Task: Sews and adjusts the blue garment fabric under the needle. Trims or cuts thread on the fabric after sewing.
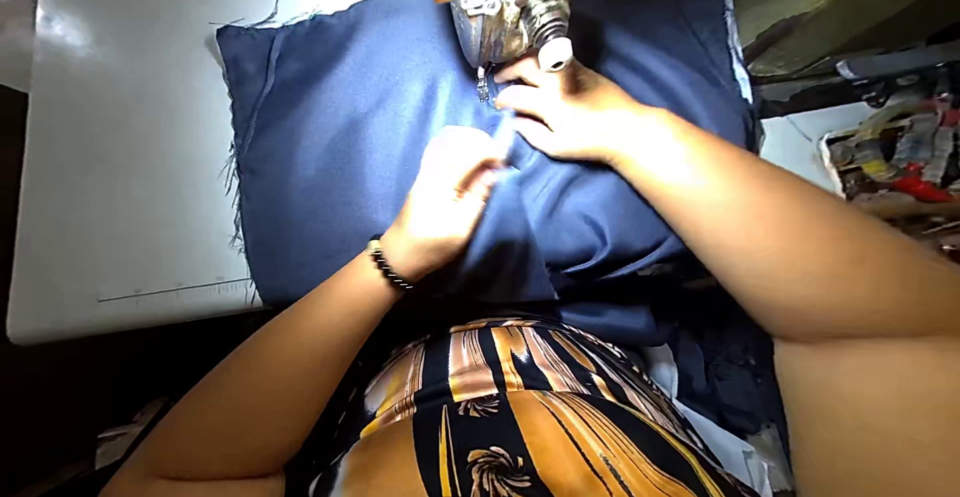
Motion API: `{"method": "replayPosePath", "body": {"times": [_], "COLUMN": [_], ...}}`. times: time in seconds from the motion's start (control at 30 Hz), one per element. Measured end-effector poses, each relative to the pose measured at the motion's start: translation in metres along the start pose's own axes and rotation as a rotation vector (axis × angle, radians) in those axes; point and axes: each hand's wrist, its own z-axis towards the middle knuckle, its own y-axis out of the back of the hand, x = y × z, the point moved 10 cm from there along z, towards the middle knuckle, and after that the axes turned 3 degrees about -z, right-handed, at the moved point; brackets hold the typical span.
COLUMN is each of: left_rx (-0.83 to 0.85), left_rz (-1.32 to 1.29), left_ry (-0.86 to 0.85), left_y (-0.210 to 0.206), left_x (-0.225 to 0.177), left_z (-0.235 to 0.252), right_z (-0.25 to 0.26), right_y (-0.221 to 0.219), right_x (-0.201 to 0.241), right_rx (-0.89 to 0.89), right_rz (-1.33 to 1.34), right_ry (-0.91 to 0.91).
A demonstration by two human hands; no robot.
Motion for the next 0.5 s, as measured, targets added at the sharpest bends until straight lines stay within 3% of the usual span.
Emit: {"method": "replayPosePath", "body": {"times": [0.1, 0.17, 0.2, 0.3, 0.37, 0.43, 0.5], "left_rx": [-0.368, -0.451, -0.377, 0.06, 0.359, 0.44, 0.419], "left_rz": [-0.597, -0.662, -0.482, 0.158, 0.425, 0.404, 0.321], "left_ry": [0.352, 0.486, 0.434, -0.076, -0.36, -0.386, -0.168], "left_y": [0.048, 0.051, 0.048, 0.01, -0.025, -0.035, -0.034], "left_x": [0.042, 0.051, 0.043, 0.005, -0.014, -0.02, -0.014], "left_z": [-0.02, -0.032, -0.035, -0.041, -0.056, -0.054, -0.034], "right_z": [-0.012, -0.021, -0.023, -0.031, -0.041, -0.048, -0.049], "right_y": [0.002, 0.001, -0.001, -0.003, 0.002, 0.003, 0.003], "right_x": [0.058, 0.099, 0.106, 0.076, 0.038, 0.023, 0.027], "right_rx": [0.001, -0.008, 0.02, 0.125, 0.086, -0.025, -0.093], "right_rz": [0.012, 0.033, 0.062, 0.161, 0.262, 0.252, 0.21], "right_ry": [0.08, 0.167, 0.133, -0.194, -0.581, -0.749, -0.778]}}
